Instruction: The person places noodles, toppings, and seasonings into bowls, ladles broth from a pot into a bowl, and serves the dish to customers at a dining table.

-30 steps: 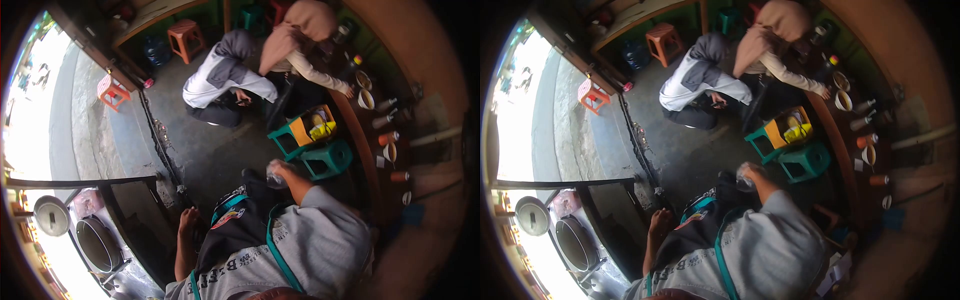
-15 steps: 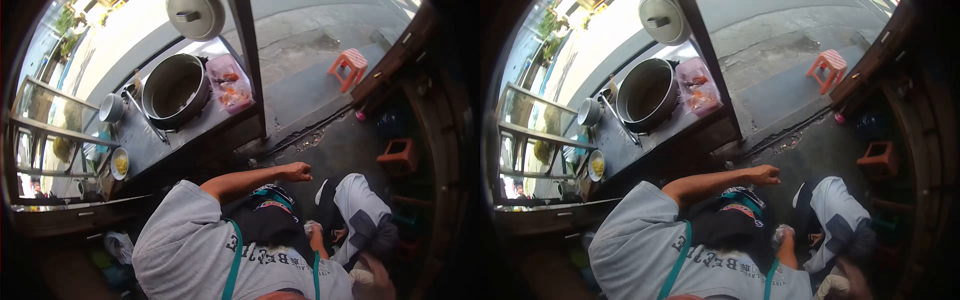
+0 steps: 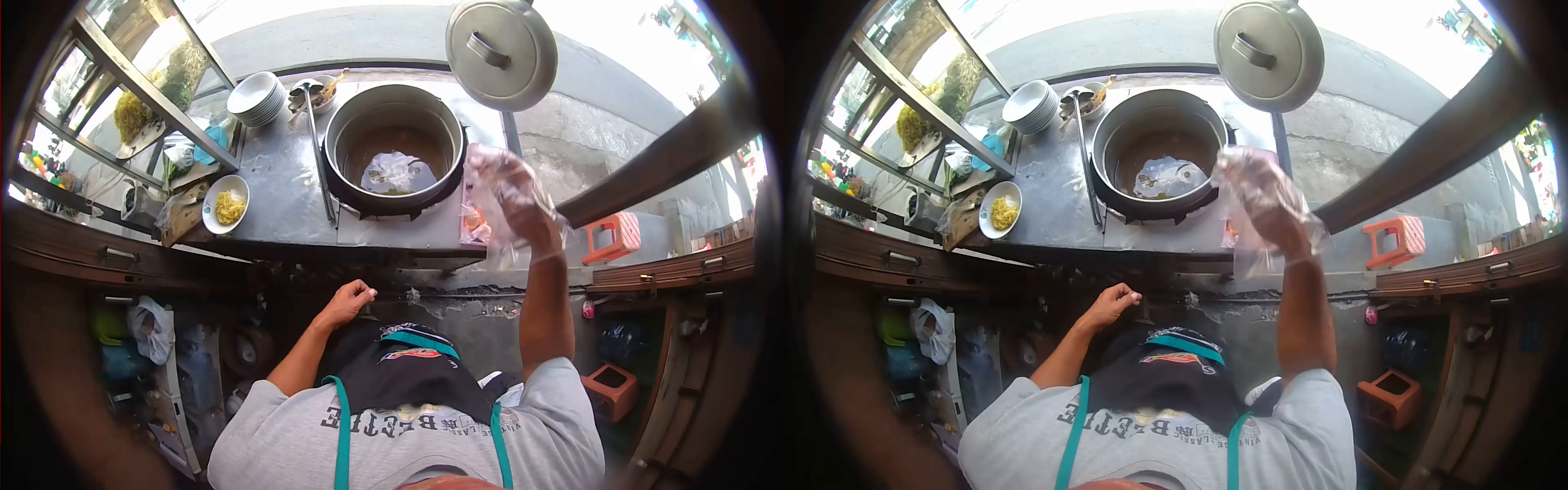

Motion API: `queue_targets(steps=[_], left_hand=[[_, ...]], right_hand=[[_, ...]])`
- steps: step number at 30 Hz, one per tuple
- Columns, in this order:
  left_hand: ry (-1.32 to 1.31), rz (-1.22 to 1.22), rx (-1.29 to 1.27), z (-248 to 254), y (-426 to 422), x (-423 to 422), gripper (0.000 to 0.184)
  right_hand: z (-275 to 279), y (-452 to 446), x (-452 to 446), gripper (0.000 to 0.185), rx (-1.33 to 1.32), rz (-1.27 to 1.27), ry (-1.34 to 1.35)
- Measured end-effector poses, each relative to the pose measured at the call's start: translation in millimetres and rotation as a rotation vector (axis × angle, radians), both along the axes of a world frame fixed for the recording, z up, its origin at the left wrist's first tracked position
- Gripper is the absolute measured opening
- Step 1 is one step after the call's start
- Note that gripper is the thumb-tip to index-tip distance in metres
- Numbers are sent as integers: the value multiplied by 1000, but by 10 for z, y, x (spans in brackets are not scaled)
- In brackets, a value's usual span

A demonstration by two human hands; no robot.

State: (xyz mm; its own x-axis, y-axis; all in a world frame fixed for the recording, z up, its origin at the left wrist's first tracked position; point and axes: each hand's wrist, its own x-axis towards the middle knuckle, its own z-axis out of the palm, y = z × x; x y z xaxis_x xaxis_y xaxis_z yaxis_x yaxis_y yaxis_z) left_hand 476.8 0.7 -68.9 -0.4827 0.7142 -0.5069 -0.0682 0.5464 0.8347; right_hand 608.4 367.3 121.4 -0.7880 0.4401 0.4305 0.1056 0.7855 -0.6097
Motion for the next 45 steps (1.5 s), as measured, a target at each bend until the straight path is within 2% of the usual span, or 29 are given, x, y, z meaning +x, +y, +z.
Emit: queue_targets(steps=[2, 3, 4, 5, 6, 7, 9, 10, 11, 13, 16, 18, 20, 23, 25, 26, 27, 28, 30, 31, 33, 35, 37, 39, 40, 43, 45], left_hand=[[4, 1, -32, 10, -309, -201, 36], [15, 26, -50, 29, -502, -344, 35], [50, 33, -31, -135, -790, -463, 35], [57, 93, -96, -100, -1084, -532, 36], [69, 155, -148, -48, -1328, -629, 36], [78, 216, -203, 3, -1564, -697, 36], [110, 379, -290, 60, -2031, -784, 35], [134, 444, -336, 57, -2249, -776, 35], [152, 499, -382, 41, -2421, -748, 34], [154, 602, -403, -20, -2620, -688, 32], [92, 693, -422, -94, -2718, -451, 31], [68, 780, -374, -165, -2650, -305, 29], [49, 770, -337, -264, -2564, -154, 28], [26, 769, -336, -269, -2350, 31, 28], [18, 778, -292, -270, -2191, 49, 29], [12, 793, -265, -242, -2126, 41, 30], [37, 796, -234, -224, -2101, 29, 30], [60, 803, -208, -210, -2109, 25, 31], [108, 852, -178, -159, -2224, 37, 31], [130, 885, -171, -134, -2289, 43, 31], [152, 951, -171, -90, -2457, 73, 31], [150, 1006, -174, -60, -2609, 48, 30], [138, 1043, -156, 45, -2752, -18, 26], [148, 1071, -70, 149, -2917, -230, 23], [202, 1084, 52, 171, -2999, -400, 19], [427, 1008, 248, 609, -3124, -1367, 17], [544, 860, 318, 1002, -3075, -2255, 16]], right_hand=[[-625, 1246, -1052, 20, 828, -36, 22], [-373, 1187, -1298, 23, 186, -64, 296], [-213, 1283, -1604, 29, -382, 32, 311], [-53, 1375, -1903, 38, -951, 15, 424], [71, 1512, -2102, 39, -150, -26, 137], [197, 1653, -2300, 41, 669, -265, 44], [35, 2152, -2660, 46, 613, -512, -336], [111, 2015, -2628, 49, 614, -545, -521], [36, 2056, -2661, 38, 635, -636, -465], [306, 1687, -2714, 33, 475, -633, -558], [303, 1829, -2729, 34, 472, -617, -576], [266, 1989, -2653, 34, 512, -518, -490], [212, 2110, -2560, 35, 516, -371, -389], [43, 2128, -2431, 37, 407, 0, -282], [-192, 1817, -2434, 38, 235, 251, -307], [243, 833, -2478, 36, -130, 102, -532], [197, 573, -2504, 32, -208, 303, -465], [-305, 831, -2592, 30, -381, 302, -493], [-516, 698, -2690, 33, -298, 398, -554], [-605, 643, -2699, 34, -502, 404, -530], [-1008, 912, -2787, 39, -644, 481, -481], [-1058, 988, -2917, 42, -508, 520, -530], [-974, 1023, -2951, 40, -247, 502, -667], [-788, 949, -3156, 34, 129, 424, -890], [-709, 871, -3229, 31, 311, 372, -1002], [-699, 663, -3185, 28, 411, 272, -570], [-752, 469, -3064, 26, 490, 184, -299]])
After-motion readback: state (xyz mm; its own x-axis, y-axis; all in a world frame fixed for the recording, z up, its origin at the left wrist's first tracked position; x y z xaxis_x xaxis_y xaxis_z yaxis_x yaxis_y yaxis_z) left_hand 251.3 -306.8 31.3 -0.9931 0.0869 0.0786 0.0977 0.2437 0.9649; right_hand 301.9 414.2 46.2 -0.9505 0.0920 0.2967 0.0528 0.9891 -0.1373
